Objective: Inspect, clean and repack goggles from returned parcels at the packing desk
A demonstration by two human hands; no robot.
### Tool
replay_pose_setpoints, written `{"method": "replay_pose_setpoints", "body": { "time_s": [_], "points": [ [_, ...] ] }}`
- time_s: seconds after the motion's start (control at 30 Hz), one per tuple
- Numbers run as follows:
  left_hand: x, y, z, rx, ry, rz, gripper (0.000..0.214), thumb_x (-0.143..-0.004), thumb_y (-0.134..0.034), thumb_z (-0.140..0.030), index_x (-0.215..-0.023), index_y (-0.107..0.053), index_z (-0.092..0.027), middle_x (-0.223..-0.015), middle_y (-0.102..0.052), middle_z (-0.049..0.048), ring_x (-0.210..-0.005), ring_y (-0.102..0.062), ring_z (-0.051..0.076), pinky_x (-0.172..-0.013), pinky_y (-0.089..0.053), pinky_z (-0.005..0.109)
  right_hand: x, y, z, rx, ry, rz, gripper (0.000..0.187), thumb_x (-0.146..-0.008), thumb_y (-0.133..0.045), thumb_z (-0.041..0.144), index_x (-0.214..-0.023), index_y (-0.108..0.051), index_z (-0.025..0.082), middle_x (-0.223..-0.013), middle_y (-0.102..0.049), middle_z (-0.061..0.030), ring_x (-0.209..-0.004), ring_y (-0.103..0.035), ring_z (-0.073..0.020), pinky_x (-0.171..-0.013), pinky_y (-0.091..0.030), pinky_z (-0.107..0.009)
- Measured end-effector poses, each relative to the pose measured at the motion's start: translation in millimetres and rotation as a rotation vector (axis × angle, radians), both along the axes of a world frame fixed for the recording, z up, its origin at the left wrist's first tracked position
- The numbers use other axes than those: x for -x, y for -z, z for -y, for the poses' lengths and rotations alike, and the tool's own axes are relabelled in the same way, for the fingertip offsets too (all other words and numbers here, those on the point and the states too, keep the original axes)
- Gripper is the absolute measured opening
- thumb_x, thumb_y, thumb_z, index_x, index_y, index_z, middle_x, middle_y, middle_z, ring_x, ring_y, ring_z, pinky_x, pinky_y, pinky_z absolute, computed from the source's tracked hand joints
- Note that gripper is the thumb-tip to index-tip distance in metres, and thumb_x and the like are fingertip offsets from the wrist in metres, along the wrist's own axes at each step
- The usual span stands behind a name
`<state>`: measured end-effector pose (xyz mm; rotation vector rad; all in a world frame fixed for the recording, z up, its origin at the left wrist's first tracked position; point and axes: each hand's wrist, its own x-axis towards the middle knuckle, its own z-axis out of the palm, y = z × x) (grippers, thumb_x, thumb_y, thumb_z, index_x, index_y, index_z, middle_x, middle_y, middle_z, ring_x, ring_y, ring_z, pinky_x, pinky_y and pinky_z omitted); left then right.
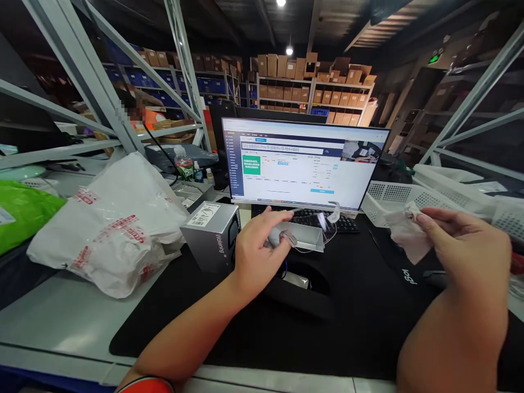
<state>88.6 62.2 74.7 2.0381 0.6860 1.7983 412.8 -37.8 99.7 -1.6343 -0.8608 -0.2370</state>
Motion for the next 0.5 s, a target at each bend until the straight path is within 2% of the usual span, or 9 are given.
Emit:
{"method": "replay_pose_setpoints", "body": {
  "time_s": [0.07, 0.13, 0.27, 0.37, 0.5],
  "points": [
    [0, 1.3, 3, -0.217, -0.091, -0.048, 0.036, -0.079, -0.062, -0.002, -0.107, -0.073, -0.021, -0.111, -0.077, 0.002, -0.106, -0.072, 0.02, -0.113, -0.05, 0.042, 25, -4.0, 6, -0.089, -0.092, -0.009, 0.029, -0.072, -0.083, 0.038, -0.099, -0.082, 0.025, -0.081, -0.079, -0.0055, -0.072, -0.072, -0.022, -0.066, -0.054, -0.033],
    [1, 2.3, 4, -0.285, -0.104, -0.069, 0.036, -0.078, -0.062, -0.001, -0.107, -0.071, -0.02, -0.112, -0.077, 0.0029, -0.105, -0.072, 0.018, -0.112, -0.051, 0.041, 50, -7.8, 12, -0.123, -0.189, 0.012, 0.027, -0.075, -0.083, 0.039, -0.099, -0.081, 0.026, -0.085, -0.079, -0.0038, -0.076, -0.073, -0.0206, -0.07, -0.056, -0.032],
    [4, -0.3, 4, -0.222, -0.07, -0.106, 0.034, -0.078, -0.059, -0.002, -0.105, -0.072, -0.019, -0.107, -0.078, 0.0023, -0.103, -0.073, 0.017, -0.11, -0.052, 0.038, 76, -9.8, 23, -0.101, -0.3, 0.103, 0.021, -0.079, -0.081, 0.039, -0.098, -0.081, 0.029, -0.098, -0.078, -0.002, -0.086, -0.073, -0.0201, -0.077, -0.058, -0.034],
    [7, -4.4, 5, -0.191, -0.073, -0.135, 0.034, -0.078, -0.057, -0.003, -0.103, -0.073, -0.019, -0.105, -0.079, 0.0017, -0.102, -0.073, 0.017, -0.107, -0.054, 0.033, 76, -8.3, 26, -0.074, -0.284, 0.126, 0.02, -0.081, -0.08, 0.04, -0.098, -0.08, 0.03, -0.099, -0.078, -0.0019, -0.088, -0.073, -0.0206, -0.076, -0.057, -0.035],
    [7, -7.1, 5, -0.174, -0.074, -0.158, 0.034, -0.076, -0.058, -0.004, -0.103, -0.074, -0.018, -0.103, -0.079, 0.0017, -0.099, -0.074, 0.017, -0.106, -0.055, 0.033, 71, -8.3, 26, -0.078, -0.246, 0.13, 0.02, -0.081, -0.081, 0.039, -0.098, -0.08, 0.028, -0.098, -0.079, -0.003, -0.087, -0.074, -0.0201, -0.075, -0.057, -0.033]
  ]
}}
